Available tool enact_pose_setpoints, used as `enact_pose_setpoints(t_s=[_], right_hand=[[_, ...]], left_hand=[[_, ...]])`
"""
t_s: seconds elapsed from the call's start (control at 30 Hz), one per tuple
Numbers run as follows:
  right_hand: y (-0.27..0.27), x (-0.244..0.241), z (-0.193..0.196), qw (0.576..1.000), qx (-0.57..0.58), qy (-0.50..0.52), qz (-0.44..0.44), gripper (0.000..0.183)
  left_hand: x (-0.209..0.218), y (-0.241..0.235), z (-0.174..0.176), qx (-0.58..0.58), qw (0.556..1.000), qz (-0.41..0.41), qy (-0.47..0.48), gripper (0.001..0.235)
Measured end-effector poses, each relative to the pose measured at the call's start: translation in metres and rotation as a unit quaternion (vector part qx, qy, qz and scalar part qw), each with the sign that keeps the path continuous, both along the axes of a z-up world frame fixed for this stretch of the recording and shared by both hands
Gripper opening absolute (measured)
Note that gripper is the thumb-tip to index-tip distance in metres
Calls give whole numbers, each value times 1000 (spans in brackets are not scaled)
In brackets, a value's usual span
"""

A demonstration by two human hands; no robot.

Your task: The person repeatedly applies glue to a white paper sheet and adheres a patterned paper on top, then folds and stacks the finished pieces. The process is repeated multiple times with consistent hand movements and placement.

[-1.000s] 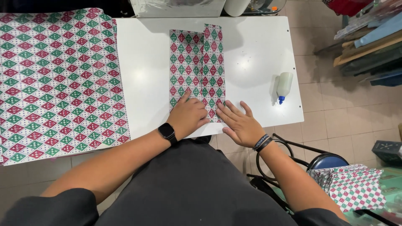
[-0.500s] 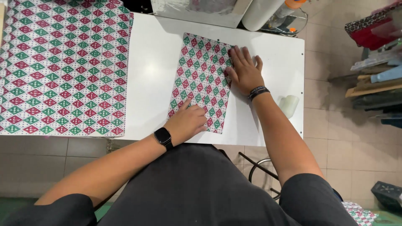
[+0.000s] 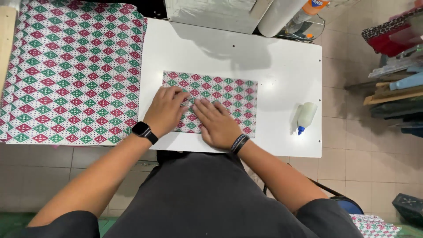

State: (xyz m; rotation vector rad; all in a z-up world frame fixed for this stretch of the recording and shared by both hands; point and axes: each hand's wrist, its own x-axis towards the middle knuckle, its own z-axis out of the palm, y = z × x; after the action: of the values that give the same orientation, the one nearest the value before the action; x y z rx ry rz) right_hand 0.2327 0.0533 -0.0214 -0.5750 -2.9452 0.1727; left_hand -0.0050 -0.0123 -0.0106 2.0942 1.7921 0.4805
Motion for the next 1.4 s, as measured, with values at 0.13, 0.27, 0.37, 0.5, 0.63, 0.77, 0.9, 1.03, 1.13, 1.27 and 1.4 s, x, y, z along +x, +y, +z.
enact_pose_setpoints(t_s=[0.13,0.27,0.37,0.5,0.63,0.77,0.9,1.03,1.13,1.27,1.4], right_hand=[[-33,-11,5,996,-23,5,-81,84],[-37,17,11,985,-26,-42,-163,107],[-45,46,18,965,-82,-69,-238,111],[-53,66,29,935,-112,-98,-321,112],[-64,82,18,903,-93,-70,-413,107],[-92,104,-3,862,-68,-9,-502,86],[-156,98,-13,811,-67,102,-572,78],[-188,83,-16,702,-208,211,-647,43],[-183,79,-13,583,-381,280,-661,46],[-168,148,-102,546,-475,314,-616,29],[-156,164,-29,584,-463,296,-597,31]], left_hand=[[11,-9,8,-1,998,12,63,54],[-2,-8,18,-85,993,8,83,74],[-12,-10,23,-83,994,8,73,87],[-20,-8,22,-78,995,-9,64,91],[-22,-8,16,-82,995,-6,51,92],[-17,-13,7,-84,992,19,90,93],[-3,-25,1,-10,988,0,153,104],[22,-57,15,-2,981,-138,137,89],[38,-77,43,-110,959,-261,20,80],[50,-99,55,-247,871,-413,-95,57],[65,-99,90,-339,849,-392,-103,50]])
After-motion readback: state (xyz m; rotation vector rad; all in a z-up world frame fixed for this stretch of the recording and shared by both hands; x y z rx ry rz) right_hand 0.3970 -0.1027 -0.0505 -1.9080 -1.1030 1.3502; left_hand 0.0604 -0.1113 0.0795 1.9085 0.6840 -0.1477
